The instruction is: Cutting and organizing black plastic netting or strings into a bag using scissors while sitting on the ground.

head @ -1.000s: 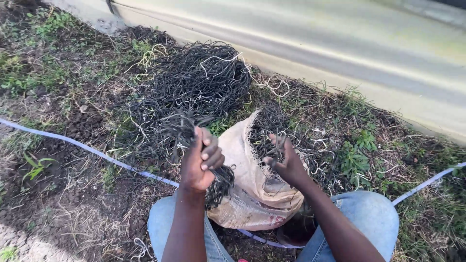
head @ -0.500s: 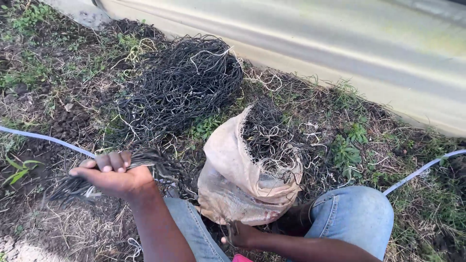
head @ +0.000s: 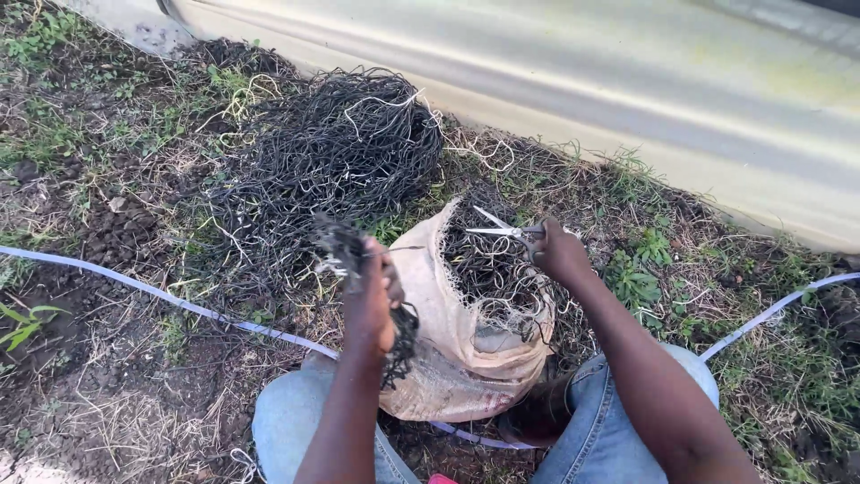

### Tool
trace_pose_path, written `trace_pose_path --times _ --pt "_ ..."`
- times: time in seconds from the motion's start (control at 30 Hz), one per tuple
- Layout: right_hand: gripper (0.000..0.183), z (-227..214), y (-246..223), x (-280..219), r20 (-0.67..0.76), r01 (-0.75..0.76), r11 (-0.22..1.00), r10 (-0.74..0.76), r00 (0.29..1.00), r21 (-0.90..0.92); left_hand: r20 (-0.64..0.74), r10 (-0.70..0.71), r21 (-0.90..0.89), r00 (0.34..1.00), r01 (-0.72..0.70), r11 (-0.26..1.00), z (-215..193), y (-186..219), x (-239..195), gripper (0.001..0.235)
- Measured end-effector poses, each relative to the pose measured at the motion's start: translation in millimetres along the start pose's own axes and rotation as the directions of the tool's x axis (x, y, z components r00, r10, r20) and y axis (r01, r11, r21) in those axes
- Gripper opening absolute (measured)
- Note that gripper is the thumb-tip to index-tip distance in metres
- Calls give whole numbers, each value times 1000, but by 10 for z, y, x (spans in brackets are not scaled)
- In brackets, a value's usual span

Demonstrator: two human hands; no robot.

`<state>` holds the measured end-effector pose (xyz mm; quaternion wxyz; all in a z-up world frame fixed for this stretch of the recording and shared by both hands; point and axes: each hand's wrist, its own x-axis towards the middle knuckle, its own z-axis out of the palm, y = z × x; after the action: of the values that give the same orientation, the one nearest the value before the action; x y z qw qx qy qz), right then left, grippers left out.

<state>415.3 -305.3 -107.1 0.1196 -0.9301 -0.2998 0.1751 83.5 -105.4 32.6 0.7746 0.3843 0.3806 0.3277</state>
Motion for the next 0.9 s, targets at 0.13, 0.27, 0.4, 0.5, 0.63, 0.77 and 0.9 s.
trace_pose_path --times 0.13,0.27,0.4,0.5,0.63,0.77,0.9 --pt "47 635 157 208 20 -17 999 18 1000 -37 137 -211 50 968 206 977 256 -414 15 48" --pt "51 714 -35 179 57 0 997 4 998 -73 175 -264 27 948 264 964 377 -620 -37 43" --pt "61 -347 -1078 -531 80 -18 939 -11 997 343 153 -304 143 940 283 948 331 -845 89 42" --pt "65 -783 -1296 -918 84 5 465 -171 982 886 189 -320 200 928 282 938 404 -724 3 35" --pt "70 -856 -1356 -1265 215 -89 488 -208 954 869 219 -295 123 930 273 954 345 -1031 10 29" --pt "52 -820 -1030 -1292 105 -32 194 -374 922 980 195 -230 93 954 215 972 443 -513 -84 36" --pt "35 -889 -572 -1045 -74 36 -185 -204 976 982 183 -52 166 982 21 986 318 -550 29 34"
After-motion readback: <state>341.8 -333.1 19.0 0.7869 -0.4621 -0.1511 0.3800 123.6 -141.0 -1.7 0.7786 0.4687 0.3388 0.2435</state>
